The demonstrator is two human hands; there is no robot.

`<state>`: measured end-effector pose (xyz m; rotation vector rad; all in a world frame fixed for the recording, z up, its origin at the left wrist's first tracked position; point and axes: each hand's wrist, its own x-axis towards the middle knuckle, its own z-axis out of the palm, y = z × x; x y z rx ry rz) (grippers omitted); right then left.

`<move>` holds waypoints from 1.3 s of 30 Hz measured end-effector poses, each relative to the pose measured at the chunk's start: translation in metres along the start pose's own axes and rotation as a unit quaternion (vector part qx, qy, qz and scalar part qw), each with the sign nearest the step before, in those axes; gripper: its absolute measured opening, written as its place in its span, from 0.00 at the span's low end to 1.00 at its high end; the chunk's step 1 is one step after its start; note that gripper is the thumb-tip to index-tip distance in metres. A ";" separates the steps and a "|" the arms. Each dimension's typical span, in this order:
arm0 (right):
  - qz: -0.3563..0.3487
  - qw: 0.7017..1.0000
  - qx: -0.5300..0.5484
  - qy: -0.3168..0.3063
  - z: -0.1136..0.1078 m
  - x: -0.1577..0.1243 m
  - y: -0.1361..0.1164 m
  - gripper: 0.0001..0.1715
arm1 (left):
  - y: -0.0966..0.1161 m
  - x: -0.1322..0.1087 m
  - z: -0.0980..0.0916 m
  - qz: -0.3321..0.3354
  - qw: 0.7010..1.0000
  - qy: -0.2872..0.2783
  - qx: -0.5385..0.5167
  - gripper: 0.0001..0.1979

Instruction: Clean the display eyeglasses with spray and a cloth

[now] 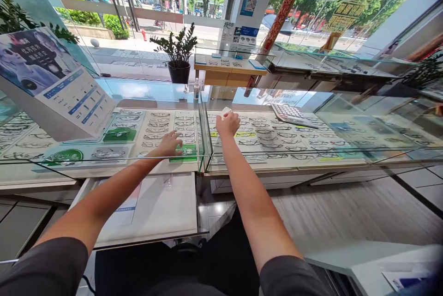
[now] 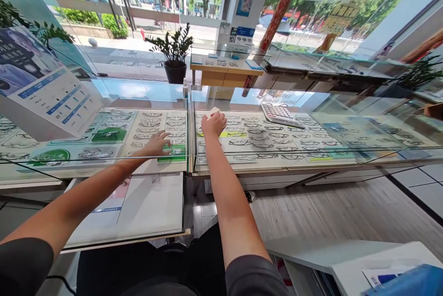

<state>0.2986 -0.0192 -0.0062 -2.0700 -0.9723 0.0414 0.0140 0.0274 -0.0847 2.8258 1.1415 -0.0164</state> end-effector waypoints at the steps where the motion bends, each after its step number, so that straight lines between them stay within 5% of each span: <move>1: -0.001 1.000 -0.001 0.000 0.001 0.000 0.000 0.09 | -0.006 0.006 0.003 0.009 1.000 -0.012 0.002 0.17; 5: -0.001 1.000 -0.010 -0.008 0.001 0.002 -0.002 0.10 | -0.015 0.029 0.009 0.018 0.996 -0.089 0.003 0.25; 10: 0.001 1.000 -0.020 -0.021 -0.002 0.001 -0.005 0.11 | -0.012 0.048 0.013 0.027 0.990 -0.141 0.006 0.23; 25: -0.009 0.999 -0.037 -0.039 -0.002 0.000 -0.006 0.12 | -0.011 0.071 0.014 0.016 0.986 -0.165 -0.020 0.20; 39: -0.014 0.998 -0.047 -0.049 -0.003 -0.001 -0.007 0.10 | -0.004 0.061 0.004 0.001 0.993 -0.112 -0.047 0.12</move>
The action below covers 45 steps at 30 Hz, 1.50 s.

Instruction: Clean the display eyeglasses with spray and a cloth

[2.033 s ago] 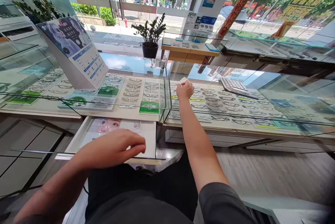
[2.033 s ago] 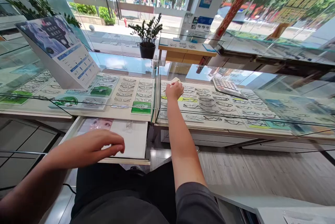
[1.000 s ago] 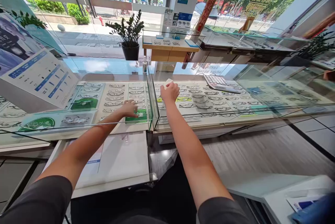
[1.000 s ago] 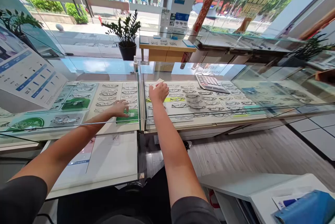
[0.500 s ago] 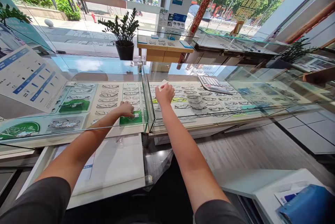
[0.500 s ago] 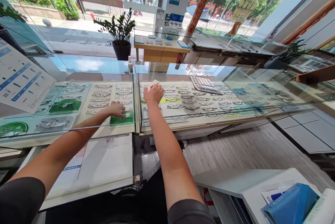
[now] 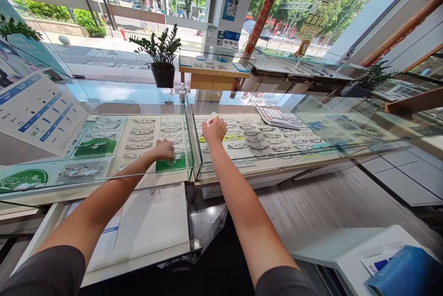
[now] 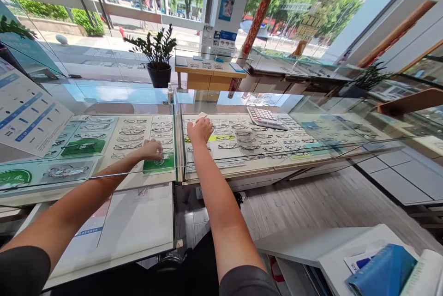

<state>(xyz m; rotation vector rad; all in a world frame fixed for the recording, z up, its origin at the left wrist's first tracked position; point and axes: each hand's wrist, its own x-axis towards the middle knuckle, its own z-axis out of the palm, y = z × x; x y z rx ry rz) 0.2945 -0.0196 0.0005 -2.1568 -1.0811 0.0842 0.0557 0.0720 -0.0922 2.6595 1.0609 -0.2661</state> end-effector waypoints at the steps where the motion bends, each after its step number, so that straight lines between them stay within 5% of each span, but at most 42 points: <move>1: 0.000 1.000 0.000 0.000 0.000 0.000 0.000 0.10 | 0.003 -0.004 -0.002 -0.004 1.000 0.011 0.001 0.12; 10: -0.005 1.000 0.006 0.001 0.002 0.000 0.000 0.09 | 0.044 -0.078 -0.008 -0.035 0.997 0.073 0.007 0.08; 19: -0.014 1.000 0.022 0.010 0.007 0.001 0.004 0.11 | 0.094 -0.184 -0.021 -0.014 0.998 -0.041 -0.047 0.05; 26: -0.020 1.000 0.021 0.001 0.007 0.000 0.006 0.09 | 0.122 -0.237 -0.073 0.049 0.988 -0.099 -0.105 0.06; 31: -0.026 1.000 0.018 0.001 0.007 0.000 0.007 0.10 | 0.111 -0.227 -0.130 0.060 0.988 -0.065 -0.125 0.13; 37: -0.029 0.999 0.015 0.005 0.009 0.000 0.008 0.11 | 0.082 -0.173 -0.194 0.059 0.995 -0.062 -0.046 0.19; 40: -0.031 0.999 0.011 0.005 0.009 0.001 0.009 0.10 | 0.071 -0.145 -0.202 0.054 0.994 -0.054 -0.073 0.16; 45: -0.032 0.999 0.000 0.006 0.009 0.002 0.009 0.10 | 0.065 -0.111 -0.182 0.023 1.000 -0.008 -0.017 0.12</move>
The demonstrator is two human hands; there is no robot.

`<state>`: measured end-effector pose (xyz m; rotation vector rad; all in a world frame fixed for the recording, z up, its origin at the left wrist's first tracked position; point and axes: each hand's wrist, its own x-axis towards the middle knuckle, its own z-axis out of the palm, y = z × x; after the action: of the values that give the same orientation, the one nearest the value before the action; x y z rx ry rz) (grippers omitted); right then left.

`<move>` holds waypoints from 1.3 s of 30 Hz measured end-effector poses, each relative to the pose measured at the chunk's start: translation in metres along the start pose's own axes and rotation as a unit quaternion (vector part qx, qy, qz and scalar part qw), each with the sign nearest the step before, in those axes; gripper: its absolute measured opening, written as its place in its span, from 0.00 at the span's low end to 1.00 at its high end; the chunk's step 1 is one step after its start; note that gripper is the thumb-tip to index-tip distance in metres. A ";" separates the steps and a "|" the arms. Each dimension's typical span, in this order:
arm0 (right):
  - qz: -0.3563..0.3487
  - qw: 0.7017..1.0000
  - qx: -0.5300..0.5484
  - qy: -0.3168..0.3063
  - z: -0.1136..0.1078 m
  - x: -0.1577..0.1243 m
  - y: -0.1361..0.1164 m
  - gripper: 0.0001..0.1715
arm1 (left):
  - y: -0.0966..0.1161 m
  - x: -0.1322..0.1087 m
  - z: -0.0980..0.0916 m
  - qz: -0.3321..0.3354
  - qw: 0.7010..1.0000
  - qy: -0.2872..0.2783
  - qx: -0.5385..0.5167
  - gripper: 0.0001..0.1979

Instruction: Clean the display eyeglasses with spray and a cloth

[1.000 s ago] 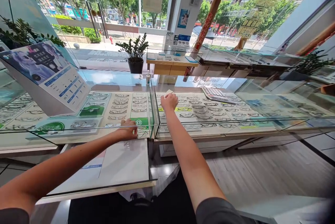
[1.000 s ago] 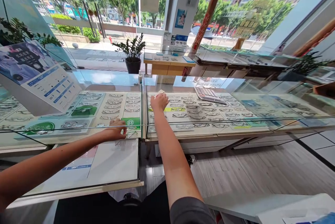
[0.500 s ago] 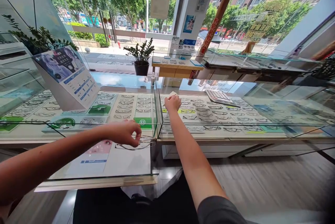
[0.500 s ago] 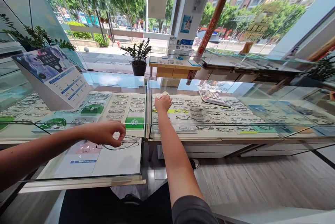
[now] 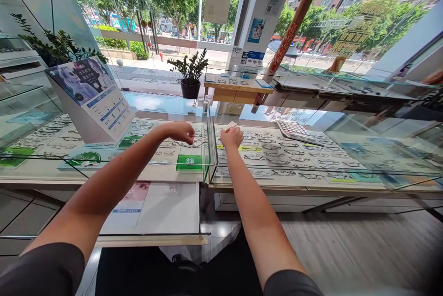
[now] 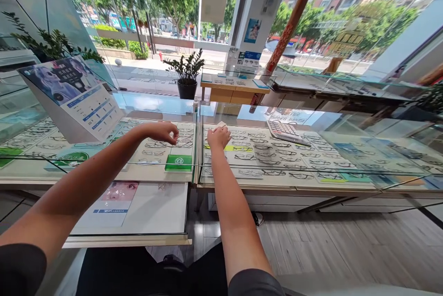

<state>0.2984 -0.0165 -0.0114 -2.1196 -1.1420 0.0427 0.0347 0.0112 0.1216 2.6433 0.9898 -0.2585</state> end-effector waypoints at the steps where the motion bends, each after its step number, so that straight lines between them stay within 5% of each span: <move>1: 0.000 1.000 -0.003 -0.001 0.000 0.000 0.000 0.11 | 0.000 0.004 0.005 -0.003 1.000 0.012 0.016 0.12; 10: 0.012 1.000 -0.017 -0.013 0.001 0.003 -0.002 0.12 | 0.001 0.015 0.035 -0.007 0.997 0.054 0.050 0.13; 30: 0.021 0.999 -0.038 -0.033 -0.006 0.000 -0.005 0.12 | 0.009 -0.001 0.045 -0.013 0.997 0.051 0.049 0.11; 36: 0.026 0.998 -0.041 -0.038 -0.009 -0.001 -0.007 0.12 | 0.043 -0.040 0.045 0.040 0.980 0.187 0.057 0.10; 39: 0.025 0.998 -0.041 -0.040 -0.009 -0.001 -0.007 0.12 | 0.075 -0.065 0.057 0.162 0.982 0.087 -0.035 0.04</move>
<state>0.2958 -0.0199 -0.0012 -2.2368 -1.1537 0.1071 0.0324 -0.1020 0.1028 2.7423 0.5870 0.0809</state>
